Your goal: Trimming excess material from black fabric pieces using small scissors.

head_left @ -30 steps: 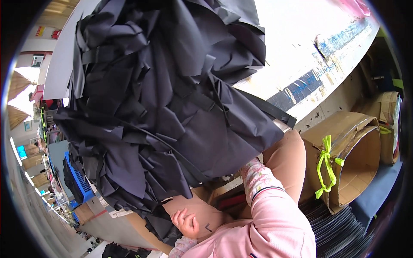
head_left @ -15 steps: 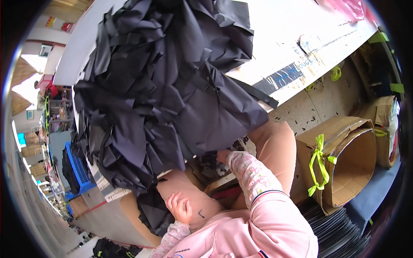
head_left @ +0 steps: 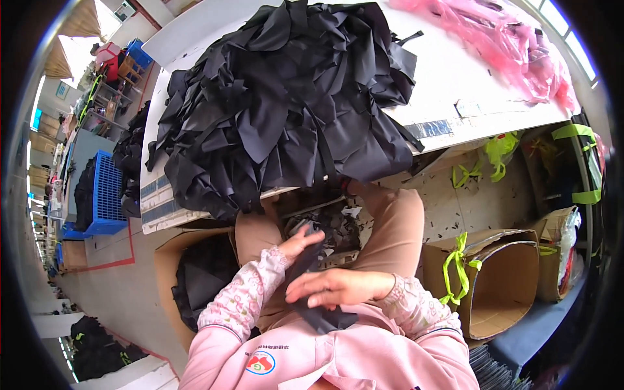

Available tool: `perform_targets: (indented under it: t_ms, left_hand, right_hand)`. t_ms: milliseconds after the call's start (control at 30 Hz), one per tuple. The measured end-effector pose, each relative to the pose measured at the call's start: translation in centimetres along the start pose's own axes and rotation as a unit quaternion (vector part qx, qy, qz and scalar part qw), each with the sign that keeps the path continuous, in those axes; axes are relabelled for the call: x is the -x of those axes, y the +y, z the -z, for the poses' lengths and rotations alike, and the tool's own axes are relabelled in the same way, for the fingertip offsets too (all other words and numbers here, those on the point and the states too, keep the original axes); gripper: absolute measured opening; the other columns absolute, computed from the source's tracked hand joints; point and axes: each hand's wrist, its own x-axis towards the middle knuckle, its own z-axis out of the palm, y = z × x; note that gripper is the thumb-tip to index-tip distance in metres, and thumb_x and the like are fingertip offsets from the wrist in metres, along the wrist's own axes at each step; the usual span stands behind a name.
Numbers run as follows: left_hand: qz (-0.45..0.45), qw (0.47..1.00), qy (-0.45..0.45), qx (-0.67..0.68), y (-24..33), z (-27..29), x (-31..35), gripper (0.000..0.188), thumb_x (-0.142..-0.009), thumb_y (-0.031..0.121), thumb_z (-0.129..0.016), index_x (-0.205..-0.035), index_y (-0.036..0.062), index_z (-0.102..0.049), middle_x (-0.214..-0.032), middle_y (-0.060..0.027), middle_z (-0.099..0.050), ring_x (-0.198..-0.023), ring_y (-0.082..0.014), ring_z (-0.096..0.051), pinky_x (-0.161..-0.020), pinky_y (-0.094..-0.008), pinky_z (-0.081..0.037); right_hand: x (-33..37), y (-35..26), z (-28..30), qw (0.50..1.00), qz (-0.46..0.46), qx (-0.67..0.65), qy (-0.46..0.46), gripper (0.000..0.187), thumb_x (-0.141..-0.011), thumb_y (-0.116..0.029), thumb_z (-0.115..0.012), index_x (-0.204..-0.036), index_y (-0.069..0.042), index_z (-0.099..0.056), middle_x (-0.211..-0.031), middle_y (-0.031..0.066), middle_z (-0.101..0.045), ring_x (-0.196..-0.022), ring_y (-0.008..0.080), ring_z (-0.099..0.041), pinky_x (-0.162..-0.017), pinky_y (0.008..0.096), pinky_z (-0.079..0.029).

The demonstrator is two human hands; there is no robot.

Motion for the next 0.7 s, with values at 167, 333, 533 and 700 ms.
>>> perform_targets:
  t_ms: [167, 333, 533, 700]
  left_hand:
    - [-0.067, 0.988, -0.070, -0.124, -6.6, -0.5, -1.9, 0.079, -0.073, 0.004, -0.073, -0.143, 0.0037, -0.035, -0.128, -0.0125, -0.053, -0.114, -0.0225, -0.054, -0.098, -0.0301, -0.042]
    - [-0.223, 0.946, -0.083, 0.221, 0.9, -1.8, 5.7, 0.061, -0.082, -0.013, -0.050, -0.138, 0.0111, -0.043, -0.123, -0.0114, -0.058, -0.105, -0.0251, -0.062, -0.093, -0.0379, -0.052]
    - [-0.358, 0.900, -0.082, 0.236, 6.5, -1.6, 13.6, 0.055, -0.079, -0.017, -0.049, -0.127, 0.0095, -0.051, -0.116, -0.0071, -0.062, -0.102, -0.0193, -0.063, -0.090, -0.0342, -0.052]
    - [-0.437, 0.887, -0.102, 0.104, 7.0, -2.8, 15.8, 0.046, -0.080, -0.014, -0.053, -0.121, 0.0081, -0.053, -0.111, -0.0037, -0.061, -0.102, -0.0142, -0.060, -0.092, -0.0287, -0.047]
  right_hand:
    - [-1.2, 2.0, -4.5, 0.995, 0.070, 0.019, -0.067, 0.033, -0.099, -0.014, -0.049, -0.127, 0.002, -0.051, -0.129, 0.0108, -0.047, -0.100, 0.0161, -0.054, -0.078, 0.0248, -0.048]
    - [1.3, 1.7, -3.3, 0.994, 0.051, 0.096, 0.003, 0.026, -0.098, -0.014, -0.051, -0.118, 0.002, -0.059, -0.115, 0.0120, -0.061, -0.107, 0.0210, -0.057, -0.093, 0.0328, -0.044]
    - [2.3, 3.9, -0.3, 0.865, -0.034, 0.073, 0.496, 0.023, -0.099, -0.019, -0.053, -0.110, 0.000, -0.061, -0.092, 0.0054, -0.068, -0.056, 0.0029, -0.048, -0.052, 0.0217, -0.044]
    - [-0.8, 1.4, -0.5, 0.824, 0.103, -0.282, 0.480, 0.019, -0.098, -0.021, -0.055, -0.109, -0.006, -0.056, -0.074, 0.0004, -0.063, -0.045, 0.0011, -0.036, -0.040, 0.0209, -0.034]
